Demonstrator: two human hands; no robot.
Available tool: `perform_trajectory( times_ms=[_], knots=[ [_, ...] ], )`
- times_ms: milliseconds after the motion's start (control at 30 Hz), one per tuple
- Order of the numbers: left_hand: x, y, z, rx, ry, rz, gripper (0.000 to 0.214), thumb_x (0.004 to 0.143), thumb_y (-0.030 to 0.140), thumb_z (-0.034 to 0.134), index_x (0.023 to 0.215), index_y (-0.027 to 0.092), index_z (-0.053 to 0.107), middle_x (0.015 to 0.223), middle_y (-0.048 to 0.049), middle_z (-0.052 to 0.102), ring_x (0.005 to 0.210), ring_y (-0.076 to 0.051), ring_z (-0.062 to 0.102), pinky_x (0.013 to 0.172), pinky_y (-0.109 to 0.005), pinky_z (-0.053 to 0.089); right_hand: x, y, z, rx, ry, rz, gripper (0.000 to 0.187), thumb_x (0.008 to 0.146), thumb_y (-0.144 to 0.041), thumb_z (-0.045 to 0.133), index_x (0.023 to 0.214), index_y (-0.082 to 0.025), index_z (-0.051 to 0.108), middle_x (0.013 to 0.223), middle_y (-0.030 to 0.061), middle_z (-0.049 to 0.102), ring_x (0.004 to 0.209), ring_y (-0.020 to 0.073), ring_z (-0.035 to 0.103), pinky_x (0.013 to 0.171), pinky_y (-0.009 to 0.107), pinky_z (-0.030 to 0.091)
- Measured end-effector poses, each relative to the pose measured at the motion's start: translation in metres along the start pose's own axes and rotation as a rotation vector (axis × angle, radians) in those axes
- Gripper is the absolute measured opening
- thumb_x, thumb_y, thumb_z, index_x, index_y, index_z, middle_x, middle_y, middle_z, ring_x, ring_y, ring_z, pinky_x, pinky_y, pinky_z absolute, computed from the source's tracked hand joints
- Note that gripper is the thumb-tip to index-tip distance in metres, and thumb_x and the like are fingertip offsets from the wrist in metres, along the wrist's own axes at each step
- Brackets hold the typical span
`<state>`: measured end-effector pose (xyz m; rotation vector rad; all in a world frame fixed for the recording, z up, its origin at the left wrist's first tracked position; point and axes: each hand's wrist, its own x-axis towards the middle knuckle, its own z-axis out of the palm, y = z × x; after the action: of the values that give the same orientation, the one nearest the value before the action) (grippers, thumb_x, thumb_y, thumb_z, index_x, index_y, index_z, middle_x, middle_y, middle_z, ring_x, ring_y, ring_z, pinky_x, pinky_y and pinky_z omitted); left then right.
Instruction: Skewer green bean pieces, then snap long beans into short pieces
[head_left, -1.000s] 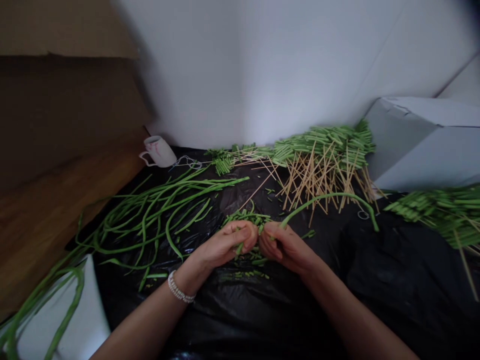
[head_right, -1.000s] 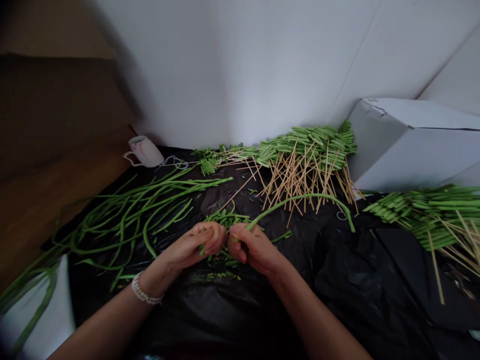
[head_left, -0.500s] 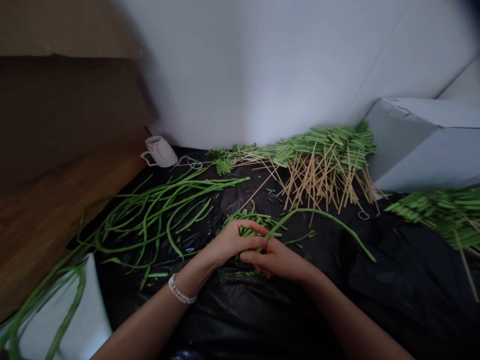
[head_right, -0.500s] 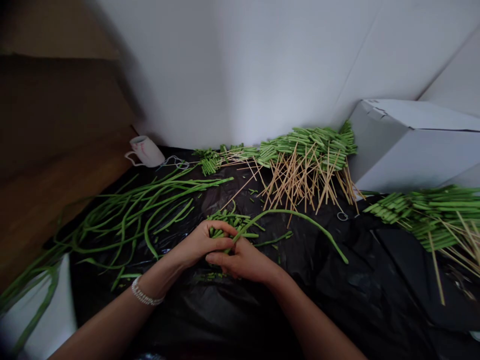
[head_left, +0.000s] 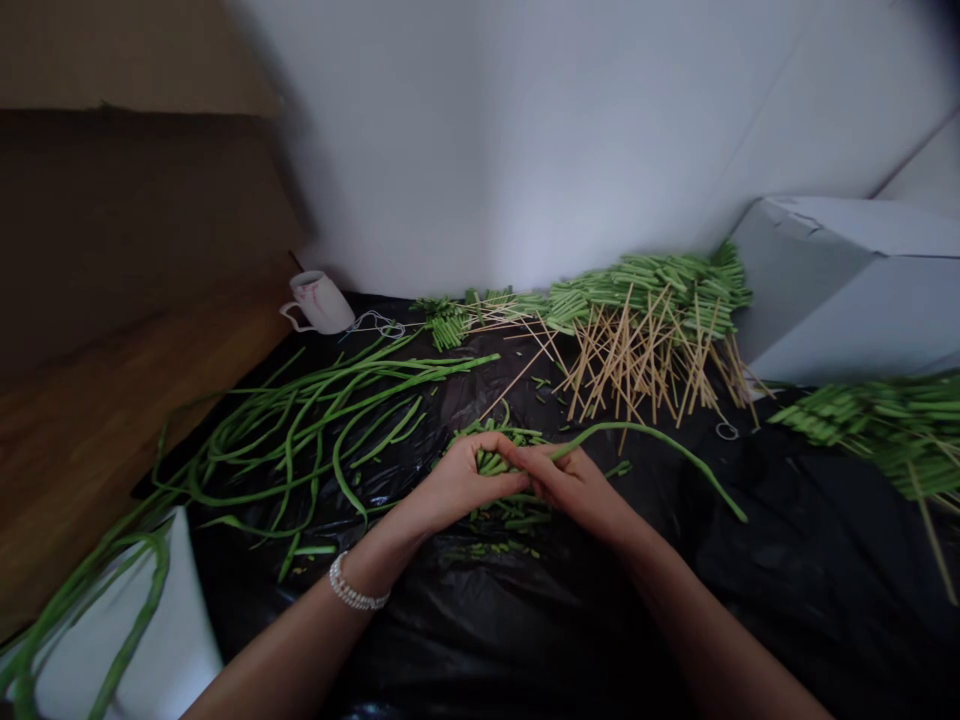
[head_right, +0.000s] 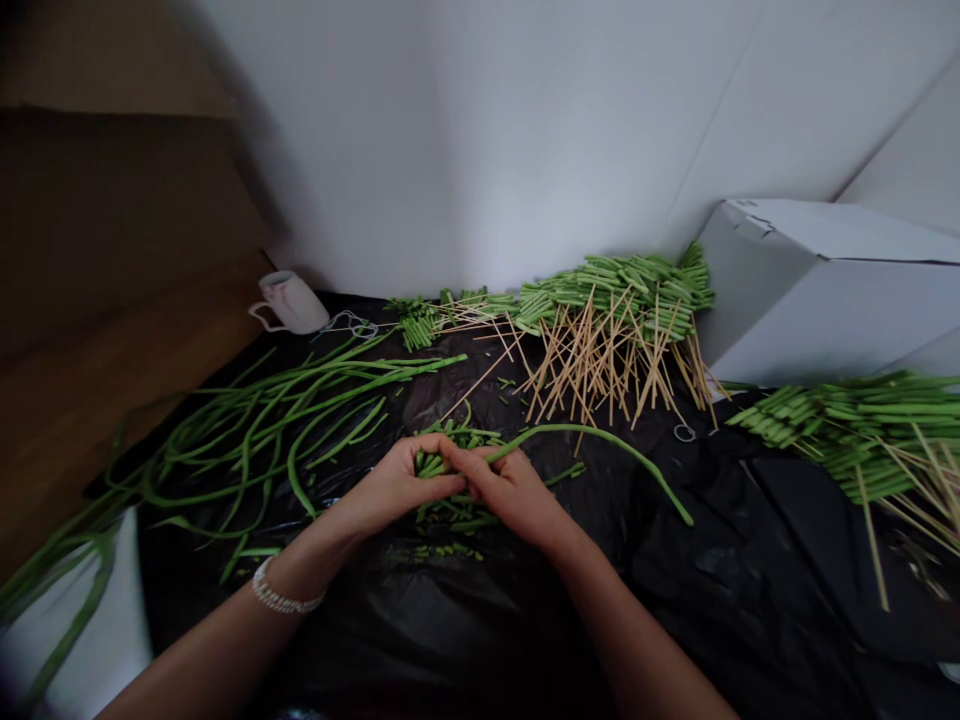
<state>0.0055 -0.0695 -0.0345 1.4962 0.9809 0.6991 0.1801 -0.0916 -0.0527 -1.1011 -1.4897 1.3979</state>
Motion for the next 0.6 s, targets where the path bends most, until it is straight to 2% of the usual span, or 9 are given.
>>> perform_trajectory(
  times_ms=[133, 200, 300, 467, 533, 600],
  knots=[
    [-0.001, 0.0, -0.001, 0.226, -0.061, 0.099, 0.018, 0.081, 0.032, 0.068, 0.077, 0.015, 0.069, 0.076, -0.0011, 0.065, 0.074, -0.014, 0.056, 0.071, -0.025, 0.043, 0.0, -0.002, 0.002, -0.127, 0.067, -0.04, 0.046, 0.089, -0.048, 0.053, 0.055, -0.019, 0.044, 0.055, -0.0037, 0.036, 0.055, 0.0103, 0.035, 0.052, 0.025, 0.027],
    [-0.002, 0.0, -0.001, 0.294, -0.116, 0.157, 0.019, 0.087, 0.032, 0.062, 0.083, 0.015, 0.071, 0.079, -0.0011, 0.065, 0.076, -0.015, 0.057, 0.072, -0.025, 0.043, 0.0, -0.003, 0.002, -0.173, 0.059, -0.022, 0.046, 0.087, -0.048, 0.056, 0.054, -0.019, 0.044, 0.055, -0.0043, 0.035, 0.056, 0.0101, 0.034, 0.052, 0.025, 0.026],
    [-0.003, 0.002, -0.001, 0.334, -0.134, 0.205, 0.019, 0.09, 0.029, 0.058, 0.085, 0.016, 0.071, 0.08, -0.001, 0.065, 0.077, -0.014, 0.057, 0.074, -0.025, 0.042, 0.0, -0.001, 0.001, -0.131, 0.024, -0.005, 0.044, 0.087, -0.048, 0.057, 0.056, -0.018, 0.048, 0.056, -0.0045, 0.038, 0.056, 0.0093, 0.035, 0.051, 0.024, 0.027],
    [-0.003, 0.007, 0.0, 0.29, -0.071, 0.264, 0.021, 0.089, 0.029, 0.059, 0.076, 0.015, 0.068, 0.073, -0.0004, 0.057, 0.075, -0.014, 0.052, 0.072, -0.026, 0.039, 0.002, 0.011, 0.005, 0.249, -0.003, 0.08, 0.048, 0.089, -0.05, 0.054, 0.053, -0.018, 0.049, 0.044, -0.0067, 0.036, 0.042, 0.0068, 0.03, 0.043, 0.023, 0.02],
    [-0.003, 0.004, 0.001, 0.178, -0.073, 0.25, 0.021, 0.089, 0.031, 0.059, 0.078, 0.015, 0.067, 0.075, -0.0013, 0.058, 0.076, -0.014, 0.052, 0.074, -0.026, 0.039, 0.001, 0.014, 0.007, 0.443, -0.027, 0.103, 0.051, 0.089, -0.049, 0.055, 0.049, -0.018, 0.047, 0.039, -0.0076, 0.033, 0.038, 0.0062, 0.027, 0.041, 0.023, 0.018],
    [-0.003, -0.001, 0.002, 0.01, -0.123, 0.181, 0.024, 0.088, 0.035, 0.06, 0.078, 0.014, 0.066, 0.076, -0.0026, 0.06, 0.073, -0.014, 0.052, 0.07, -0.026, 0.04, 0.0, 0.014, 0.009, 0.603, -0.091, 0.11, 0.049, 0.089, -0.045, 0.057, 0.049, -0.018, 0.048, 0.037, -0.0082, 0.033, 0.036, 0.0057, 0.026, 0.041, 0.022, 0.017]
  ],
)
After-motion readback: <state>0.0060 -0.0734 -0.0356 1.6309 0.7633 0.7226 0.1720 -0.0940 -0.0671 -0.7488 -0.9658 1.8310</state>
